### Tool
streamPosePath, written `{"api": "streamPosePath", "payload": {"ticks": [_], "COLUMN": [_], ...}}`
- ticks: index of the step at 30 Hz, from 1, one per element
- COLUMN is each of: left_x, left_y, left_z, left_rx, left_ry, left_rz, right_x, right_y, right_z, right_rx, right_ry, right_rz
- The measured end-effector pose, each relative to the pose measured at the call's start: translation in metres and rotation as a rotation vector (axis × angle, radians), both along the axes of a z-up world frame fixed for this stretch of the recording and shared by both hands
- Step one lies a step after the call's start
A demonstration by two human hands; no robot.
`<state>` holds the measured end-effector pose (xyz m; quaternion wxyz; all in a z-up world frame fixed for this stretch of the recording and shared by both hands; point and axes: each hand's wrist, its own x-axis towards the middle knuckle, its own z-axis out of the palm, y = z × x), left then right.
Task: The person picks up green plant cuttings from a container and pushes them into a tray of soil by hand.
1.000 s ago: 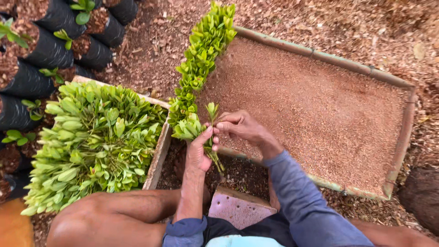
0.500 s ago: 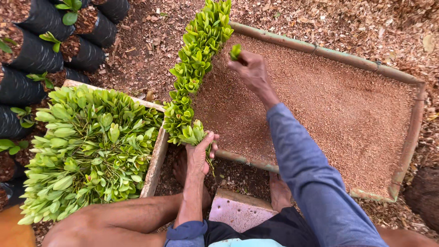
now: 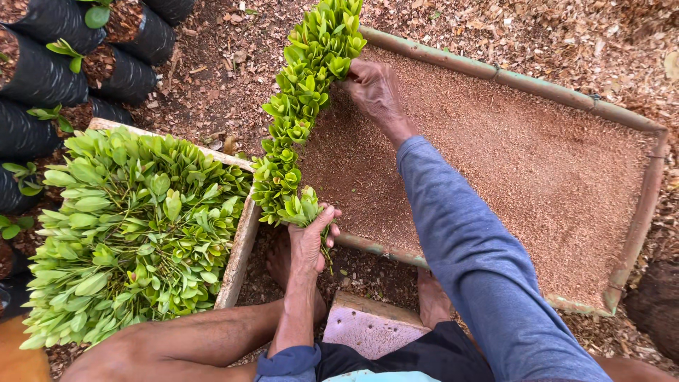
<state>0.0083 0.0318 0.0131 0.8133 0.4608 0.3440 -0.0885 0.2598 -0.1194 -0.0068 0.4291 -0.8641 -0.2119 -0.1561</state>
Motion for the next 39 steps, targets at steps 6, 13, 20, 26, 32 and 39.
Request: {"api": "streamPosePath", "payload": {"ticks": [6,13,20,26,32,39], "left_x": [-0.001,-0.002,-0.001,-0.002,0.0,0.006], "left_y": [-0.001,-0.001,-0.003,-0.006,-0.007,-0.001], "left_z": [-0.003,-0.001,-0.002,-0.003,0.017,0.047], "left_rx": [0.009,0.006,0.012,0.023,-0.061,-0.244], "left_ry": [0.0,0.004,-0.003,-0.064,-0.075,-0.092], "left_rz": [0.005,0.013,0.021,0.083,0.117,0.111], "right_x": [0.0,0.002,0.005,-0.01,-0.021,-0.008], "right_y": [0.003,0.003,0.009,0.012,0.017,0.021], "right_z": [0.003,-0.003,-0.036,-0.025,0.0,-0.039], "right_rx": [-0.123,-0.092,-0.282,-0.238,-0.159,-0.237], "right_ry": [-0.084,-0.056,-0.167,0.027,0.068,0.181], "right_rz": [-0.015,-0.013,-0.155,-0.191,-0.189,-0.301]}}
